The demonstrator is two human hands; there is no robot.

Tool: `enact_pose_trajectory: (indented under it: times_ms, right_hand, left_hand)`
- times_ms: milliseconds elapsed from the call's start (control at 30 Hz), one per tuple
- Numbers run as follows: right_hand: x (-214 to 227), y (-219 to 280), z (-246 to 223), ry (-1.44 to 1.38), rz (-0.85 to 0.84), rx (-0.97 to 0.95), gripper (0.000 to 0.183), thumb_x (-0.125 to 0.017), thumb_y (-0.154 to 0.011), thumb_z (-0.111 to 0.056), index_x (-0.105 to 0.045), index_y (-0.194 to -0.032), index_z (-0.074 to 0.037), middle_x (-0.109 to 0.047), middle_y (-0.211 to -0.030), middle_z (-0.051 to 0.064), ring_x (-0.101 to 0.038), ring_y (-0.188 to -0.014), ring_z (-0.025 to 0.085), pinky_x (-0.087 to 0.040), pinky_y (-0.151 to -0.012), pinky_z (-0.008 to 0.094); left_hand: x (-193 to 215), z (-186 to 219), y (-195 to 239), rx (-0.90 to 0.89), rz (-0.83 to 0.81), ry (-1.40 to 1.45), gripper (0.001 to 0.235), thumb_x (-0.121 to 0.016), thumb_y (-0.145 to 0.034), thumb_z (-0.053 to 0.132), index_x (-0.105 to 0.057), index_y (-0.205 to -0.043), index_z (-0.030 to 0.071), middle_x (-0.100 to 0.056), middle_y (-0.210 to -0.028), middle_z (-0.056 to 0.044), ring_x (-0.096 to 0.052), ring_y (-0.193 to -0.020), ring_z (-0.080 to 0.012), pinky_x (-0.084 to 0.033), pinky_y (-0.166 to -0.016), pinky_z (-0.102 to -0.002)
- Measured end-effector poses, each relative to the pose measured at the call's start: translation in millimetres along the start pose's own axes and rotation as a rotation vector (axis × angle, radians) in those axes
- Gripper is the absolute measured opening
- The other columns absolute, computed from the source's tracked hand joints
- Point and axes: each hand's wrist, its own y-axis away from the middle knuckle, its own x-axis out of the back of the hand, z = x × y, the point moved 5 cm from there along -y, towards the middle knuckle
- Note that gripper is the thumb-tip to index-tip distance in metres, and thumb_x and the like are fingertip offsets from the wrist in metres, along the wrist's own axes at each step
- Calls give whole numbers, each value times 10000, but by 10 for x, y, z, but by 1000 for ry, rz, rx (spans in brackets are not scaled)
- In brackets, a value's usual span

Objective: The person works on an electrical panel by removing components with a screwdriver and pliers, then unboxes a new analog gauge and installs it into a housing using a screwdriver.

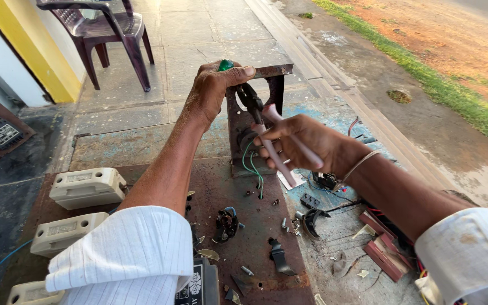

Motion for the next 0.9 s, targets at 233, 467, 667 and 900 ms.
enact_pose_trajectory:
  times_ms: [233,467,667,900]
  right_hand:
    - [-68,-117,184,137,55,50,185,-565,-852,-49,-432,-967,-109,-451,-714,10,-424,-529,139,-430,-455,307]
    - [37,-227,289,497,331,122,214,-563,-842,-130,-463,-1028,-100,-472,-761,20,-428,-562,148,-439,-489,338]
    - [-58,-62,157,985,567,201,371,-640,-837,-267,-513,-1084,-21,-626,-908,166,-613,-738,276,-500,-714,459]
    - [12,-132,217,1055,618,241,350,-576,-884,-226,-454,-1137,-19,-646,-875,247,-632,-724,346,-511,-713,517]
  left_hand:
    - [-10,12,-14,-47,23,-17,454,-731,-811,519,-696,-789,67,-638,-686,-43,-618,-758,-172,-456,-783,-385]
    - [24,44,9,-59,15,-91,472,-720,-829,557,-584,-666,135,-496,-621,-2,-512,-655,-188,-442,-725,-434]
    - [59,109,101,-14,29,-223,442,-725,-741,594,-581,-658,185,-492,-591,20,-510,-613,-159,-418,-649,-437]
    - [104,92,81,21,38,-185,549,-731,-727,652,-533,-640,148,-480,-646,-15,-526,-684,-215,-434,-708,-445]
